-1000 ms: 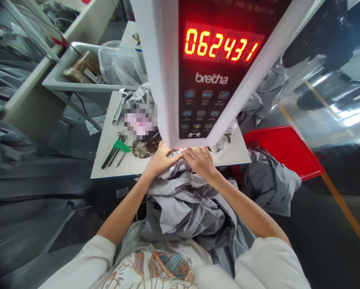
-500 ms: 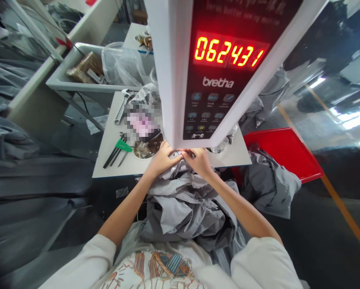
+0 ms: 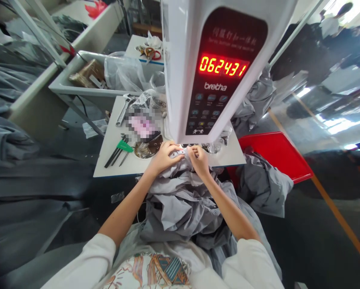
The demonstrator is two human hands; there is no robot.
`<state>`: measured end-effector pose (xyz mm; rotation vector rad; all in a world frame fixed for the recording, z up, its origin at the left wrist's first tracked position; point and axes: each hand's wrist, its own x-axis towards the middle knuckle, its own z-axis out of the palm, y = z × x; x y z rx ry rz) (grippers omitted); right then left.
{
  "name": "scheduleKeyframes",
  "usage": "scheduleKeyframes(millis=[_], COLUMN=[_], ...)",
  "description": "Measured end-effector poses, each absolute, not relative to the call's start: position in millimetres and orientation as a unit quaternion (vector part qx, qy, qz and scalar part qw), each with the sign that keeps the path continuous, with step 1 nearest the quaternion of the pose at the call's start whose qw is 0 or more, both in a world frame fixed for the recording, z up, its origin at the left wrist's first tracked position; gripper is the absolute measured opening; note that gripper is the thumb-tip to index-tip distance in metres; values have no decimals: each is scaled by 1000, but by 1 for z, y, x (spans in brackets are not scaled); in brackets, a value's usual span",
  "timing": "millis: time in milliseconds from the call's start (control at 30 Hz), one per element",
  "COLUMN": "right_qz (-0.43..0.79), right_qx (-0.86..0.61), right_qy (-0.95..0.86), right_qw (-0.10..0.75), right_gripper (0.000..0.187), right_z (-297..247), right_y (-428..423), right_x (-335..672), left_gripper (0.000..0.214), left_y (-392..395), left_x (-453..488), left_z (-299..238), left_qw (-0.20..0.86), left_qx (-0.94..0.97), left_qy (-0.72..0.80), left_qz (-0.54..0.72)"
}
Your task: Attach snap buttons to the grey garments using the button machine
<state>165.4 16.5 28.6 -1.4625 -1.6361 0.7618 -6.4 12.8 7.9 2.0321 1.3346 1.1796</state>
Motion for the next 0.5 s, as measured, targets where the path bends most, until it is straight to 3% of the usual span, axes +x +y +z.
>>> scheduleKeyframes(millis=[133,500], right_qz=[267,238], right_qx=[-610,-599], right_qy=[-649,-632], right_qw=[368,430], right_gripper=[38,31], right_z=[23,6], right_y=[17,19], right_x=[163,159], left_gripper=[18,21], left_y=[14,15], left_x=[-6,-4], left_z=[6,3], left_qw=[204,191], left_qx=[742,742], left_qy=[465,474], left_qz=[439,434])
